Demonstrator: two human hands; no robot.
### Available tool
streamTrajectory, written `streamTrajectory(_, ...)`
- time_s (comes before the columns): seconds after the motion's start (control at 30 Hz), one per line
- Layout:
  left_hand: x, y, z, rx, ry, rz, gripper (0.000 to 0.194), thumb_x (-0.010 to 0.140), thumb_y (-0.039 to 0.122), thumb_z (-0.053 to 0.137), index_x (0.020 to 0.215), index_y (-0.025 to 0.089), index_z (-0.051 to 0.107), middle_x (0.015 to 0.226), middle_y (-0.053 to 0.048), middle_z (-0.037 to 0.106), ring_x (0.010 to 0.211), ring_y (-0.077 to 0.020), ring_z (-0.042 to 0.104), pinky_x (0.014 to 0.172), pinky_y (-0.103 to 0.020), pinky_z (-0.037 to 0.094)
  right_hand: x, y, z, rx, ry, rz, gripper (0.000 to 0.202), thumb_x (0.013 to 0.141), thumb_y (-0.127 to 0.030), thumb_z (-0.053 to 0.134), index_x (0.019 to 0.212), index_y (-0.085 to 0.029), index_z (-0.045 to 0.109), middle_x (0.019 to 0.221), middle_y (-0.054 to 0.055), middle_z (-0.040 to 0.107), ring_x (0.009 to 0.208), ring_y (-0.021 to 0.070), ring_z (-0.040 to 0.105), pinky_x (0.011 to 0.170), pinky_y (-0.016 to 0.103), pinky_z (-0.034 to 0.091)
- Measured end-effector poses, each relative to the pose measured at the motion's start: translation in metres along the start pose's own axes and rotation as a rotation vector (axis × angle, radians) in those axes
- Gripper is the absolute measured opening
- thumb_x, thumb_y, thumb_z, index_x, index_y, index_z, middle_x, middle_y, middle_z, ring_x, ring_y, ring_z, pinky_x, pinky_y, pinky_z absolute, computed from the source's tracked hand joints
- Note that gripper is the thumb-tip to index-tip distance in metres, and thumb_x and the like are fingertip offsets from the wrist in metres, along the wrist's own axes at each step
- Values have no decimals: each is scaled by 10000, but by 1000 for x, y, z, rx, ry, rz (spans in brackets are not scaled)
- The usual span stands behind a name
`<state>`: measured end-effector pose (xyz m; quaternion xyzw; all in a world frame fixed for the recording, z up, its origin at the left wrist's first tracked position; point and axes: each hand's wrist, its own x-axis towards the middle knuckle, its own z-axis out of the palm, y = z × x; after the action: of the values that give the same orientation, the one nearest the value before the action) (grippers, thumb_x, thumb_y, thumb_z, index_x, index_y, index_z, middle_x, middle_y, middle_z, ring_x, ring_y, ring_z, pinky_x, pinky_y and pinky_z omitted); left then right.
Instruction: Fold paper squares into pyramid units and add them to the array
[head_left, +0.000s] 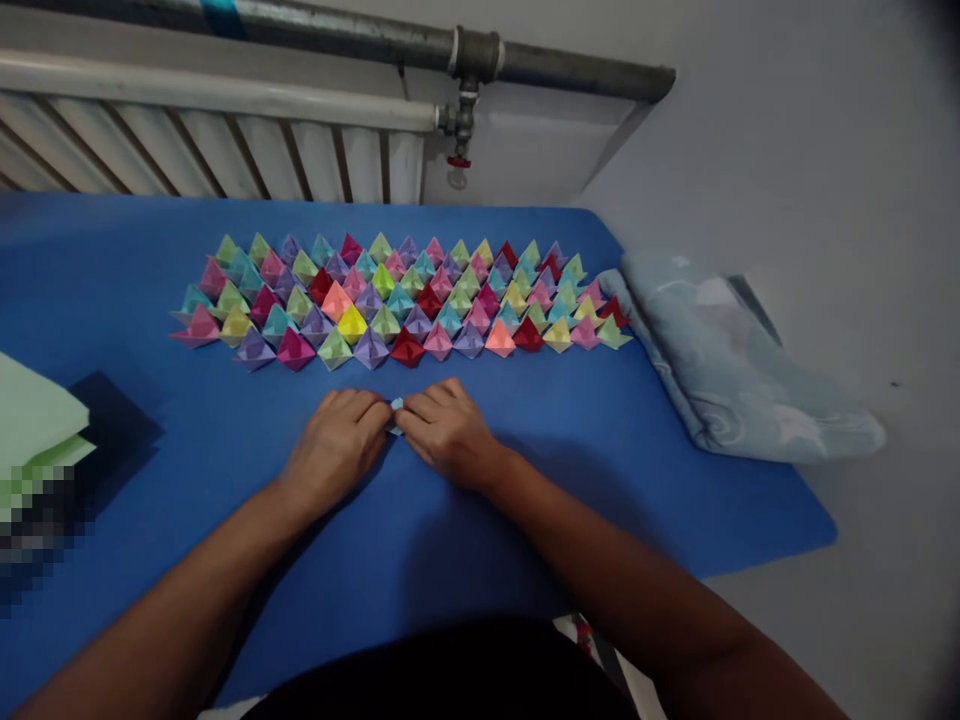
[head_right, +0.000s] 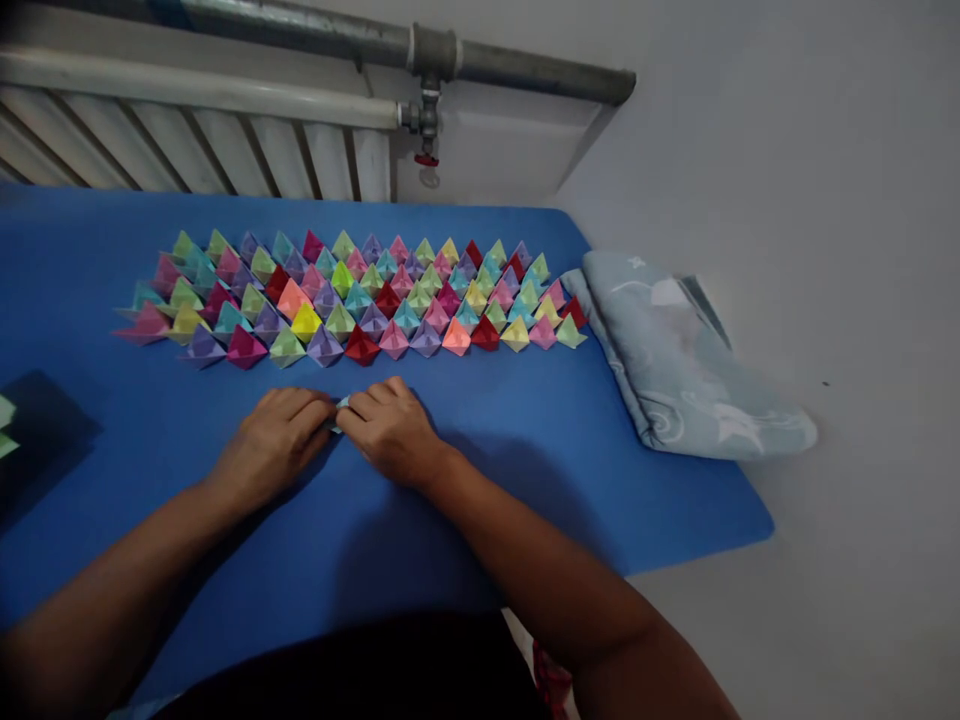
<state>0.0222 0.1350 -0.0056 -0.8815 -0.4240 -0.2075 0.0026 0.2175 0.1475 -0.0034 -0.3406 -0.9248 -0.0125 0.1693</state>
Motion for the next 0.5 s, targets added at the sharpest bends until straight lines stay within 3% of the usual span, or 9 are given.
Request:
streamTrajectory(0.17,-15,8,-7,-12,-1,18,251,947,180,465,1106,166,658,1085,-114,720,953,-250,643,864,-427,444,-10,-6,-8,66,-77,12,208,941,-222,550,1121,-156,631,1096,103,674,1023,249,506,885,412,311)
streamTrajectory(0.37,-13,6,-8,-115,-15,18,261,978,206,452,933,189,709,1043,-96,737,928,-232,651,848,-416,460,-16,-7,-11,98,-165,45,212,949,-202,533,1128,-177,644,1234,89,663,1141,268,489,935,433,327)
streamTrajectory(0.5,-12,5,-6,-177,-29,10,279,984,209,435,968,193,713,1081,-100,732,926,-223,647,847,-409,481,-20,-4,-13,150,-227,37,290,959,-175,504,1227,-175,614,1315,117,622,1184,261,487,949,437,362)
